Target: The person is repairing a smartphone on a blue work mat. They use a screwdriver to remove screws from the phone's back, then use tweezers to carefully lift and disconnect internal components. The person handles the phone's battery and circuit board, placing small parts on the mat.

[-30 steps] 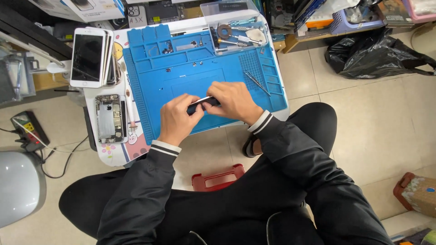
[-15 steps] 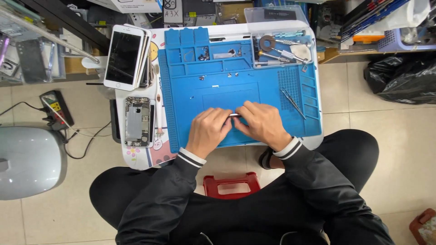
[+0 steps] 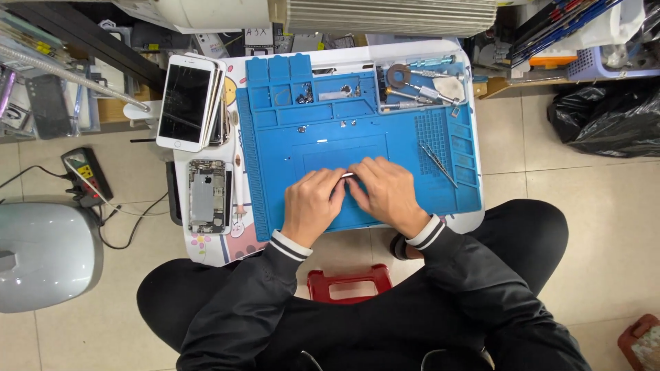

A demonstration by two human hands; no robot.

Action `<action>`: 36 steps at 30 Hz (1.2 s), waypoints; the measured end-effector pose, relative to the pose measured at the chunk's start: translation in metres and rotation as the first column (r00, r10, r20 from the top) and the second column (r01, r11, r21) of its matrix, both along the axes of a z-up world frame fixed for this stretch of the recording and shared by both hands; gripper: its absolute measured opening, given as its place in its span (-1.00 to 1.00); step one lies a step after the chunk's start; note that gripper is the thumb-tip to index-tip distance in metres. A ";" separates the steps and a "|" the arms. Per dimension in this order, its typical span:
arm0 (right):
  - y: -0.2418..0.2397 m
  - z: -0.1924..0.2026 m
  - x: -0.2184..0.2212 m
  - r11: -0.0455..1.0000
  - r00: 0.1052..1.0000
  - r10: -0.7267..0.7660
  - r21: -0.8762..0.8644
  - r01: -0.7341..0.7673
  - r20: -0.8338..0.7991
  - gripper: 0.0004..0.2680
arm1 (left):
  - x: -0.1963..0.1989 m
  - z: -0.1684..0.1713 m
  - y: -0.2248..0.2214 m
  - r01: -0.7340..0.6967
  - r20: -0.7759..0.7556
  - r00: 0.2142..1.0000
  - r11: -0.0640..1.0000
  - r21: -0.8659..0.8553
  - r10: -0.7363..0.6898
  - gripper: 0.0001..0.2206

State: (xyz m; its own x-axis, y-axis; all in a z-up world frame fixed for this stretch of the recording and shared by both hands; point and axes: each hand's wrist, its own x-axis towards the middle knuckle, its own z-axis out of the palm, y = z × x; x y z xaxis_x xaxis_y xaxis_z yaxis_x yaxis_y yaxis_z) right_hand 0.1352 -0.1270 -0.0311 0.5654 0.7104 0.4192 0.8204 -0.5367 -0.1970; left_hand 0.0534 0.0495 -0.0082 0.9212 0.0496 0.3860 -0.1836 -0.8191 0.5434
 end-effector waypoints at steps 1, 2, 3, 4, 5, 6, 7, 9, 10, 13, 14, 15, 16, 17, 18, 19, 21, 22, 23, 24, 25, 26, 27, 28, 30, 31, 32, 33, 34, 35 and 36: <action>0.001 0.000 -0.002 1.000 1.000 0.000 -0.002 0.000 0.008 -0.90 | 0.000 0.001 -0.001 0.000 0.008 1.000 1.000 -0.002 0.000 -0.91; 0.001 0.000 -0.004 1.000 1.000 -0.024 -0.006 0.024 0.017 -0.91 | -0.001 0.003 -0.003 -0.012 -0.016 1.000 1.000 -0.007 0.012 -0.90; 0.001 0.000 -0.009 0.999 0.999 -0.049 -0.010 0.049 0.022 -0.92 | -0.003 0.004 -0.005 -0.024 -0.045 0.999 1.000 -0.011 0.023 -0.90; 0.002 -0.001 -0.006 0.999 0.998 -0.049 -0.011 0.049 0.026 -0.92 | -0.001 0.000 -0.006 -0.024 -0.041 0.999 1.000 -0.011 0.023 -0.90; 0.001 -0.002 -0.008 0.998 0.998 -0.054 -0.020 0.055 0.045 -0.92 | -0.002 -0.004 -0.009 -0.051 -0.024 0.998 0.999 0.013 0.051 -0.90; 0.000 -0.003 -0.010 0.998 0.996 -0.059 -0.029 0.061 0.063 -0.92 | -0.004 -0.007 -0.012 -0.079 -0.007 0.997 0.996 0.036 0.079 -0.90; 0.000 -0.004 -0.012 0.998 0.997 -0.058 -0.027 0.059 0.059 -0.92 | -0.005 -0.008 -0.011 -0.080 -0.012 0.997 0.996 0.039 0.080 -0.90; 0.002 -0.005 -0.012 0.995 0.993 -0.095 -0.031 0.097 0.072 -0.93 | -0.003 -0.008 -0.010 -0.065 -0.002 0.998 0.997 0.045 0.065 -0.90; 0.002 -0.004 -0.013 0.995 0.993 -0.096 -0.029 0.098 0.075 -0.93 | -0.003 -0.010 -0.009 -0.064 0.000 0.998 0.997 0.047 0.064 -0.90; 0.001 -0.001 -0.015 0.992 0.991 -0.114 -0.051 0.117 0.067 -0.92 | -0.003 -0.014 -0.009 -0.062 0.006 0.998 0.997 0.040 0.062 -0.90; 0.001 -0.001 -0.016 0.992 0.991 -0.116 -0.046 0.120 0.069 -0.93 | -0.002 -0.015 -0.009 -0.061 0.003 0.998 0.997 0.038 0.061 -0.90; 0.003 -0.001 -0.015 0.992 0.990 -0.117 -0.037 0.120 0.073 -0.93 | -0.001 -0.014 -0.008 -0.061 0.003 0.998 0.997 0.039 0.061 -0.90; 0.003 -0.002 -0.016 0.992 0.990 -0.122 -0.037 0.125 0.074 -0.93 | -0.002 -0.013 -0.008 -0.057 0.004 0.998 0.998 0.039 0.057 -0.90; 0.002 -0.003 -0.017 0.991 0.990 -0.121 -0.044 0.125 0.076 -0.93 | -0.002 -0.012 -0.008 -0.057 0.005 0.998 0.998 0.032 0.057 -0.90; 0.003 -0.004 -0.017 0.991 0.990 -0.121 -0.051 0.125 0.077 -0.93 | -0.003 -0.011 -0.008 -0.058 0.006 0.998 0.998 0.026 0.058 -0.90; 0.003 -0.003 -0.016 0.991 0.990 -0.122 -0.052 0.126 0.078 -0.93 | -0.002 -0.011 -0.007 -0.057 0.006 0.998 0.998 0.024 0.057 -0.90; 0.003 -0.003 -0.016 0.991 0.989 -0.121 -0.048 0.125 0.081 -0.93 | -0.001 -0.011 -0.007 -0.059 -0.002 0.998 0.998 0.030 0.059 -0.91; 0.003 -0.004 -0.017 0.991 0.989 -0.121 -0.050 0.125 0.080 -0.93 | -0.002 -0.012 -0.007 -0.059 -0.003 0.998 0.998 0.028 0.059 -0.91; 0.003 -0.005 -0.017 0.990 0.989 -0.123 -0.053 0.127 0.076 -0.93 | -0.003 -0.013 -0.007 -0.060 0.001 0.998 0.997 0.038 0.060 -0.91; 0.002 -0.006 -0.018 0.990 0.990 -0.124 -0.056 0.129 0.073 -0.93 | -0.003 -0.014 -0.008 -0.062 0.005 0.998 0.997 0.048 0.062 -0.91; 0.001 -0.003 -0.017 0.990 0.990 -0.122 -0.058 0.126 0.073 -0.93 | -0.003 -0.010 -0.008 -0.065 0.005 0.998 0.997 0.046 0.065 -0.91; -0.001 -0.001 -0.016 0.991 0.993 -0.105 -0.077 0.110 0.057 -0.93 | -0.003 -0.007 -0.008 -0.053 -0.006 0.999 0.998 0.039 0.053 -0.91; -0.001 0.001 -0.016 0.991 0.995 -0.092 -0.092 0.095 0.041 -0.93 | -0.003 -0.003 -0.007 -0.039 -0.017 0.999 0.999 0.034 0.040 -0.92; -0.002 0.004 -0.017 0.991 0.995 -0.092 -0.092 0.095 0.041 -0.93 | -0.004 -0.003 -0.005 -0.040 -0.017 0.999 0.999 0.034 0.040 -0.92; -0.004 0.010 -0.018 0.995 0.998 -0.060 -0.078 0.058 -0.019 -0.95 | -0.004 -0.003 -0.001 0.012 -0.065 0.998 0.999 -0.038 -0.015 -0.87; -0.006 0.016 -0.018 0.995 0.998 -0.058 -0.082 0.056 -0.022 -0.95 | -0.004 0.003 -0.001 0.010 -0.068 0.998 0.999 -0.042 -0.013 -0.87; -0.008 0.021 -0.017 0.999 0.996 -0.041 -0.037 0.038 -0.081 -0.95 | -0.005 0.009 -0.002 0.015 -0.043 0.999 0.993 -0.120 -0.021 -0.82; -0.008 0.027 -0.014 1.000 0.991 -0.022 0.013 0.024 -0.133 -0.95 | -0.002 0.016 -0.001 0.022 -0.012 1.000 0.981 -0.194 -0.025 -0.76; -0.010 0.029 -0.012 1.000 0.991 -0.019 0.013 0.021 -0.131 -0.95 | -0.001 0.016 0.002 0.021 -0.009 1.000 0.981 -0.194 -0.023 -0.76; -0.011 0.032 -0.011 0.994 0.972 -0.033 0.095 0.056 -0.232 -0.93 | -0.001 0.016 0.005 -0.004 0.008 1.000 0.960 -0.281 0.007 -0.72; -0.013 0.034 -0.010 0.980 0.943 -0.036 0.173 0.099 -0.332 -0.91 | -0.001 0.017 0.007 -0.027 0.023 0.999 0.930 -0.365 0.038 -0.67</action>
